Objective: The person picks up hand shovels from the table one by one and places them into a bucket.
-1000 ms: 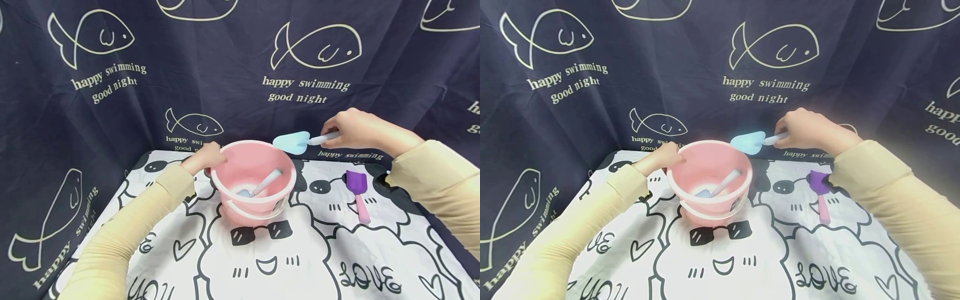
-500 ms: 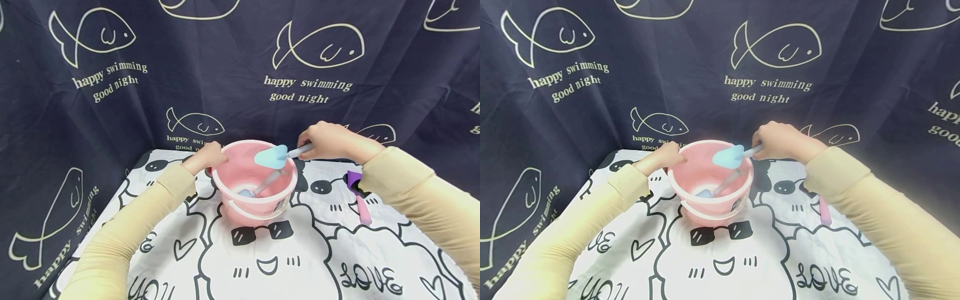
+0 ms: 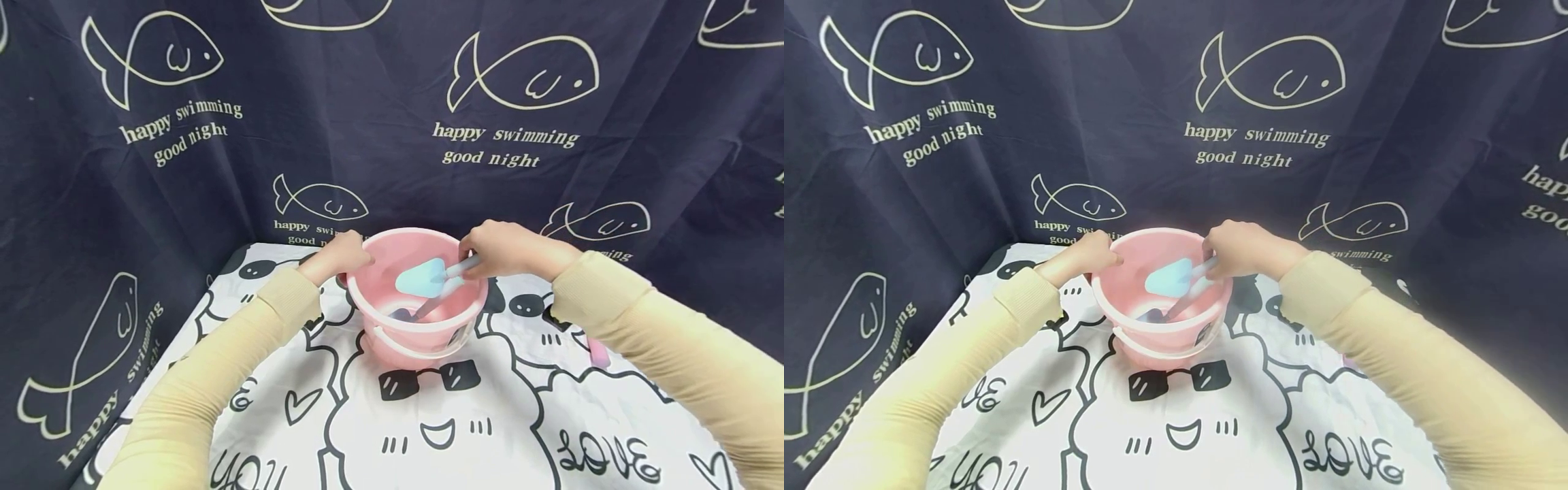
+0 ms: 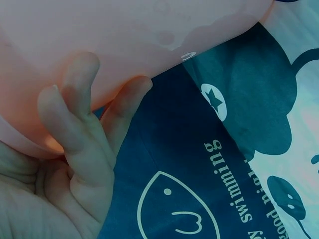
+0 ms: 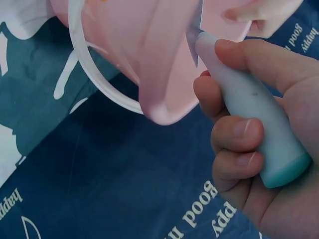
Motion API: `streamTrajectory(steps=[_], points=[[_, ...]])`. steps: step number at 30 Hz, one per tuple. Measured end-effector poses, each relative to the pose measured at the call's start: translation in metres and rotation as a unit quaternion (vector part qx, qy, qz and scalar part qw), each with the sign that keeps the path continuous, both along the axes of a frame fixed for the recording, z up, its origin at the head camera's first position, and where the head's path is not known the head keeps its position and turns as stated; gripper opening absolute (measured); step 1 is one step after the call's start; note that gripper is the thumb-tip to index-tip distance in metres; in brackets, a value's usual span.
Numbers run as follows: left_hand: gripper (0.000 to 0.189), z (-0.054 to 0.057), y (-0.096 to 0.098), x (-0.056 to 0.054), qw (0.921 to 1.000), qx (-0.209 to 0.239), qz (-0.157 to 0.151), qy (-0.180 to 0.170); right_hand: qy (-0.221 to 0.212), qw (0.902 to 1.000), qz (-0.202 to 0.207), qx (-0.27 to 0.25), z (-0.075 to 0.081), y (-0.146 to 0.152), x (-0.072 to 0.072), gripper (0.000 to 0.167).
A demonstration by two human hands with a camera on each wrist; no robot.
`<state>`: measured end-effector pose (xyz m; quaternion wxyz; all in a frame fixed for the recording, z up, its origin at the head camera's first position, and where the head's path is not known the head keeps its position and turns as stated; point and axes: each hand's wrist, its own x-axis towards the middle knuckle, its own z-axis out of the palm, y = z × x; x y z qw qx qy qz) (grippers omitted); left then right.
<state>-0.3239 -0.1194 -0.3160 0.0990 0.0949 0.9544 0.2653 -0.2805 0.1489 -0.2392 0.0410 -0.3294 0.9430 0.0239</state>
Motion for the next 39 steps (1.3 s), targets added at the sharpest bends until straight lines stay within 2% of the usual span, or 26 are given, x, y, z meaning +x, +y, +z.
streamTrajectory(steps=[13, 18, 25, 31, 39], points=[[0.025, 0.005, 0.002, 0.004, 1.0, -0.003, 0.003, -0.008, -0.024, 0.9996, 0.003, 0.015, -0.026, -0.018, -0.01, 0.013], [0.025, 0.002, 0.001, 0.002, 0.9999, 0.004, 0.005, -0.01, -0.017, 0.9996, 0.013, 0.019, -0.034, -0.023, -0.014, 0.011], [0.027, 0.002, 0.002, 0.0, 0.9999, -0.008, -0.002, 0.008, -0.011, 0.9996, 0.014, 0.02, -0.04, -0.027, -0.018, 0.01], [0.029, 0.001, 0.001, -0.001, 0.9999, -0.012, -0.003, 0.008, -0.036, 0.9991, 0.006, 0.022, -0.045, -0.032, -0.021, 0.007], [0.029, 0.002, 0.002, -0.002, 0.9999, -0.015, 0.007, -0.002, -0.044, 0.9979, 0.048, 0.004, -0.058, -0.039, -0.027, 0.01]])
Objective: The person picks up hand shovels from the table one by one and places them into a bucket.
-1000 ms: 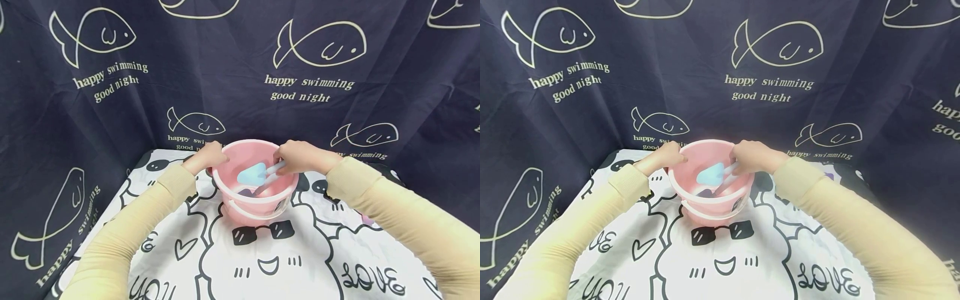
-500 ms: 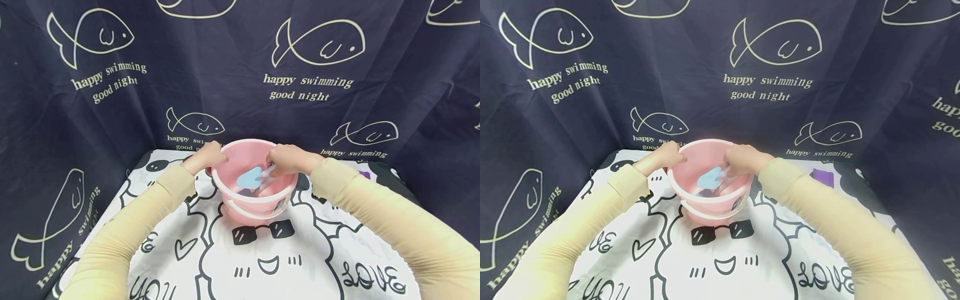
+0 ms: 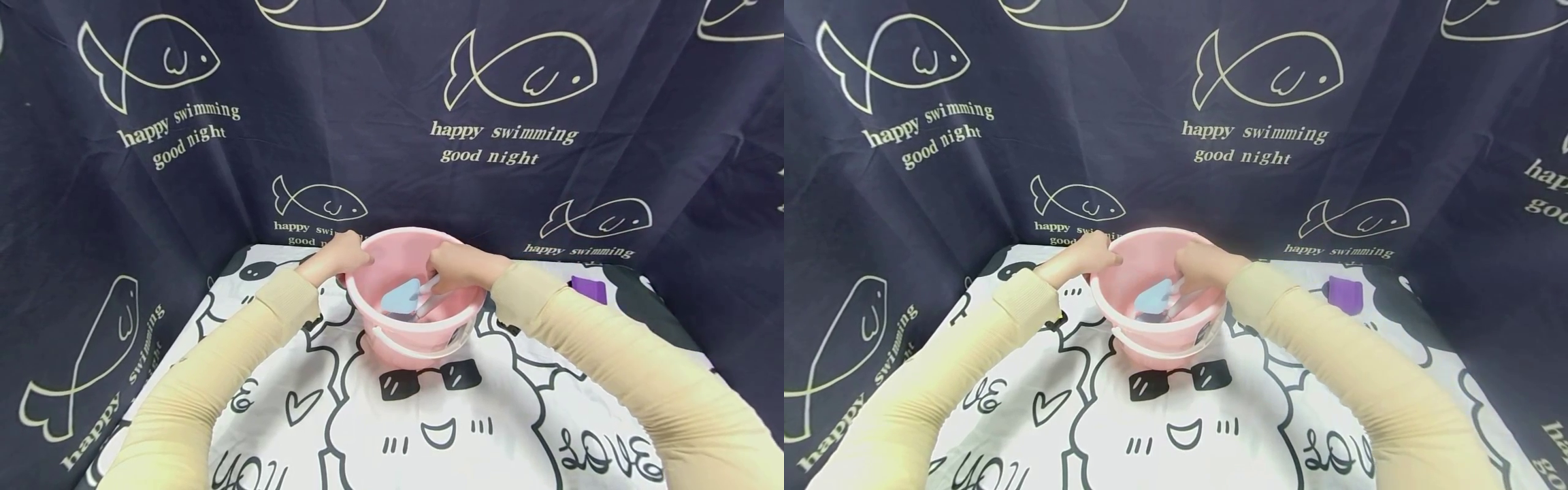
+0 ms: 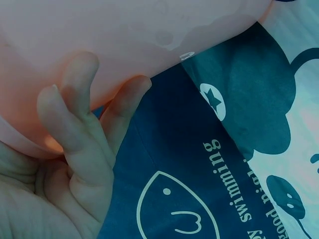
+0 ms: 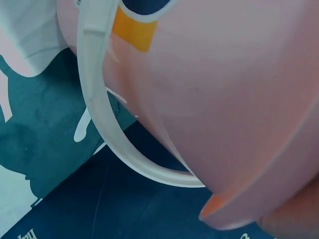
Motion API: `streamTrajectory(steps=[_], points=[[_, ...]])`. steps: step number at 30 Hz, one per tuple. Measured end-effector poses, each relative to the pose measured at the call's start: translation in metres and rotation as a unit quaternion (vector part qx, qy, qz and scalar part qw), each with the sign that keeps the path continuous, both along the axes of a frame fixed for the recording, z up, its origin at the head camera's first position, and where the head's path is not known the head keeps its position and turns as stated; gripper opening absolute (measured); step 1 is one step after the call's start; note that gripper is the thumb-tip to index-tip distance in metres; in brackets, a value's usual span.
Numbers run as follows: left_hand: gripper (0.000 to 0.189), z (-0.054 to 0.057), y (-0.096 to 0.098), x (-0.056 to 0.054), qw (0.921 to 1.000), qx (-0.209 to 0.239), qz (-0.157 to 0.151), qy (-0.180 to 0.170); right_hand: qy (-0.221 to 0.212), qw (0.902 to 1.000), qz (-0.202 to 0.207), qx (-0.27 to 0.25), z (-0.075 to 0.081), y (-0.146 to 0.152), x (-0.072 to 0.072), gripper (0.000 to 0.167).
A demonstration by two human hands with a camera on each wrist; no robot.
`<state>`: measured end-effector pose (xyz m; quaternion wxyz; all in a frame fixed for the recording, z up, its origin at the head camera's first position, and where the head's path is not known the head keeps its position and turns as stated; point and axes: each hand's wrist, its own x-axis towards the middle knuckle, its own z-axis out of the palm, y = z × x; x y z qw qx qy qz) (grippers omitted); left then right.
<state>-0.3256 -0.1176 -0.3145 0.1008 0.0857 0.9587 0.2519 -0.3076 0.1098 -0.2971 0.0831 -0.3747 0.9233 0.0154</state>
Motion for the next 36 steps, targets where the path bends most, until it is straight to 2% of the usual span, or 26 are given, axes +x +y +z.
streamTrajectory(steps=[5, 10, 20, 28, 36], points=[[0.029, 0.002, 0.001, 0.001, 1.0, 0.005, 0.002, -0.002, 0.006, 0.9996, 0.023, -0.013, -0.004, -0.002, -0.001, 0.011], [0.029, 0.002, 0.001, 0.002, 1.0, 0.003, 0.002, -0.008, 0.016, 0.9994, 0.027, -0.016, -0.008, -0.004, -0.001, 0.016], [0.029, -0.001, 0.0, 0.002, 0.9998, -0.011, -0.007, 0.016, 0.005, 1.0, -0.003, 0.003, -0.014, -0.011, 0.0, 0.019], [0.029, -0.002, 0.0, 0.0, 0.9996, -0.017, -0.004, 0.021, 0.003, 0.9999, -0.01, 0.007, -0.024, -0.014, -0.002, 0.029], [0.029, -0.001, 0.001, 0.0, 0.9998, -0.013, -0.004, 0.014, 0.008, 0.9993, -0.024, 0.027, -0.027, -0.018, -0.002, 0.032]])
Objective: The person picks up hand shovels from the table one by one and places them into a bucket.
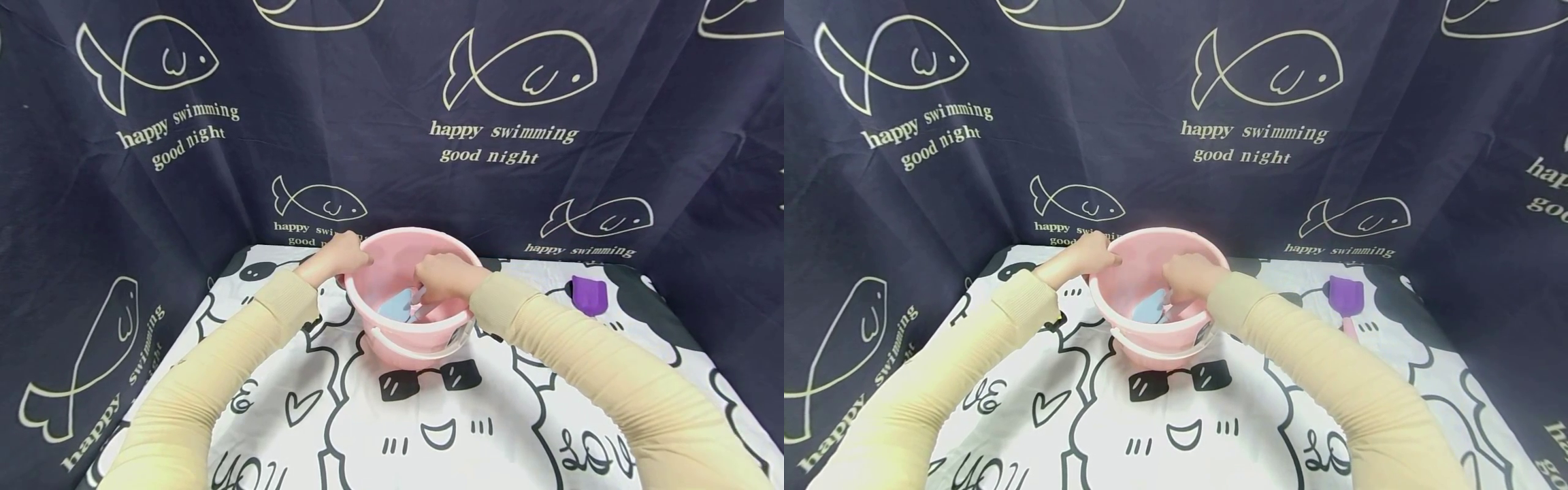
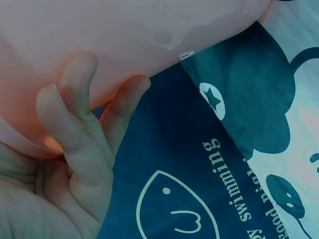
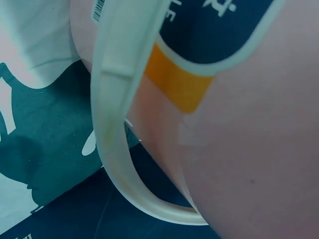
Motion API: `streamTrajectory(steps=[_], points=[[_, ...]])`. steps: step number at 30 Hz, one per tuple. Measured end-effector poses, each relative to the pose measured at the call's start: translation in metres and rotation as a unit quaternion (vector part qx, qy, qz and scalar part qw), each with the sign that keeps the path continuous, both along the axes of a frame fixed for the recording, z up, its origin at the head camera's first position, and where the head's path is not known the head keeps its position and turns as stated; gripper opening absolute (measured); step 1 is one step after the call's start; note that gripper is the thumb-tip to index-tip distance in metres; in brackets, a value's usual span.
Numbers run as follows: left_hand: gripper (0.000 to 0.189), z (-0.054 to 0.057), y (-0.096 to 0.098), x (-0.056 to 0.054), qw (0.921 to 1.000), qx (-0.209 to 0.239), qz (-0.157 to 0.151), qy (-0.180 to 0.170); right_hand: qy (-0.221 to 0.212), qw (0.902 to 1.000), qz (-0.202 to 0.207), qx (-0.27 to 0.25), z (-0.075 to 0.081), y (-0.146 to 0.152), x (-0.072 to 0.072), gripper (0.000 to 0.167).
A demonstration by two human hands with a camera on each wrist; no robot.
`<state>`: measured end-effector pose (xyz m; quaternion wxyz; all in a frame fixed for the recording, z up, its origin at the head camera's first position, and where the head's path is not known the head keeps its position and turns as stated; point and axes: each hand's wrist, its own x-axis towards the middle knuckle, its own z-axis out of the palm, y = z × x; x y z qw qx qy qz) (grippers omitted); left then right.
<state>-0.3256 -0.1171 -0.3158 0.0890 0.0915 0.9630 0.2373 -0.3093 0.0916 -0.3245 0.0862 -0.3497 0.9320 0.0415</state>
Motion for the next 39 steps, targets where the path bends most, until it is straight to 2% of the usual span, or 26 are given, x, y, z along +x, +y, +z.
streamTrajectory(steps=[11, 18, 26, 31, 39], points=[[0.03, 0.0, 0.001, 0.001, 0.9999, 0.008, 0.002, -0.007, -0.011, 0.9999, 0.007, -0.005, 0.01, 0.005, 0.005, 0.028], [0.031, -0.001, 0.001, 0.001, 0.9999, 0.007, 0.009, -0.004, -0.011, 0.9998, -0.013, -0.003, 0.024, 0.012, 0.009, 0.041], [0.03, -0.001, 0.001, 0.001, 1.0, 0.008, 0.004, -0.001, 0.009, 0.9994, -0.031, 0.011, 0.042, 0.023, 0.01, 0.016], [0.03, -0.001, 0.001, 0.001, 1.0, 0.003, 0.004, -0.003, 0.017, 0.9995, -0.022, 0.013, 0.052, 0.028, 0.011, 0.018], [0.029, 0.001, 0.002, 0.003, 1.0, 0.001, 0.003, -0.006, 0.022, 0.9993, -0.029, 0.004, 0.071, 0.035, 0.017, 0.021]])
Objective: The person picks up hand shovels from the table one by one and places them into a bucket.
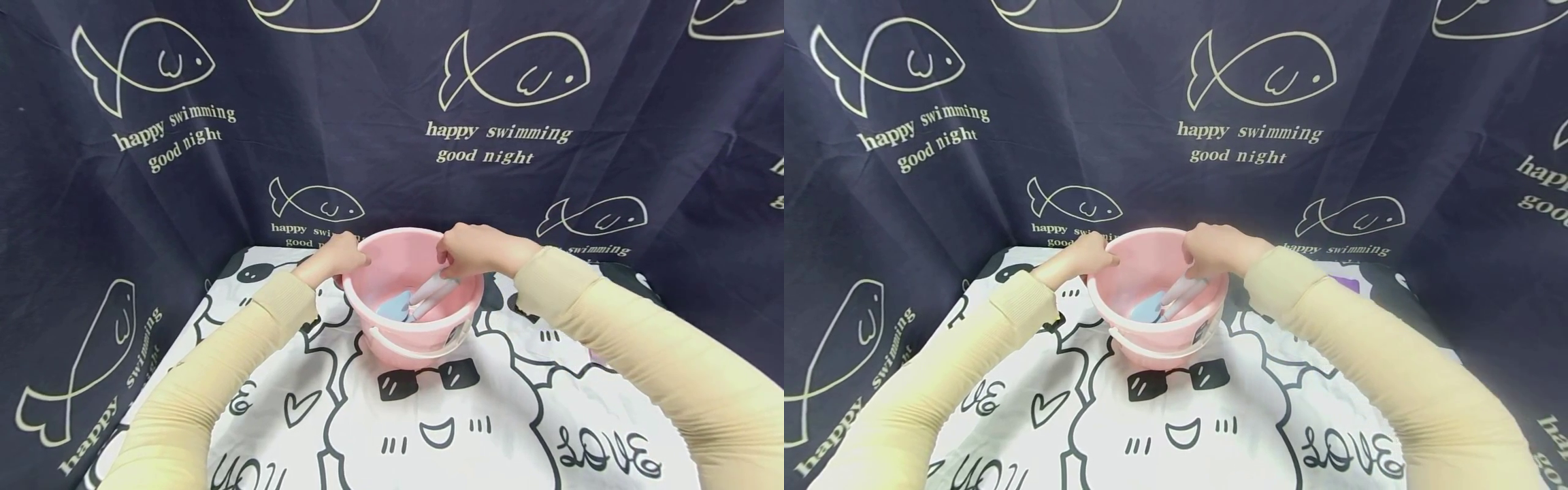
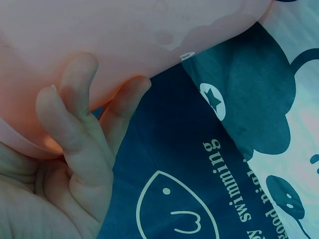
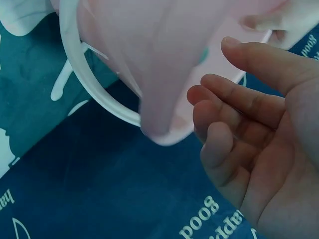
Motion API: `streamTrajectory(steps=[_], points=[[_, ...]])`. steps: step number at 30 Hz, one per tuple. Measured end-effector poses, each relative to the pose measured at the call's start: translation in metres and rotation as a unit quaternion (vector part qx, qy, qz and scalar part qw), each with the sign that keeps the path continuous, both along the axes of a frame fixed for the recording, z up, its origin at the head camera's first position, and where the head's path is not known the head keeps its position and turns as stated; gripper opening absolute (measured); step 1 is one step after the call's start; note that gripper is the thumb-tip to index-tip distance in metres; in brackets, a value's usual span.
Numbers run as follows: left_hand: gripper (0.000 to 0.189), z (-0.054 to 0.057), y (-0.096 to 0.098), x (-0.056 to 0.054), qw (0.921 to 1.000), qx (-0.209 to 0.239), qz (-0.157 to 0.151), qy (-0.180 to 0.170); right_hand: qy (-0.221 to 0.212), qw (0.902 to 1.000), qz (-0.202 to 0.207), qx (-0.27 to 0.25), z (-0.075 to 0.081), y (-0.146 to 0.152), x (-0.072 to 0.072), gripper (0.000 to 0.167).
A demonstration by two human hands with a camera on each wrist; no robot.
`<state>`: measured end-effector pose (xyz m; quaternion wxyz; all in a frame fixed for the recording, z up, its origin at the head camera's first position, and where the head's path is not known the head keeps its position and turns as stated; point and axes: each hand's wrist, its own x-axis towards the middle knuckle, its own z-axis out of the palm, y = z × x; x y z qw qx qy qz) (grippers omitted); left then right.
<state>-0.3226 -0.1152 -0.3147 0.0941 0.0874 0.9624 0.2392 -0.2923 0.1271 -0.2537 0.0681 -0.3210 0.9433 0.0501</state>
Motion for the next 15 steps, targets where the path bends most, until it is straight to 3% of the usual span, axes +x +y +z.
streamTrajectory(steps=[8, 15], points=[[0.029, 0.001, -0.001, 0.001, 0.9998, 0.016, 0.001, -0.009, 0.001, 0.9998, -0.018, -0.006, 0.023, 0.01, 0.006, 0.025], [0.028, 0.0, -0.001, 0.001, 0.9993, 0.031, 0.002, -0.02, 0.032, 0.999, -0.021, -0.022, 0.037, 0.03, 0.009, 0.016]])
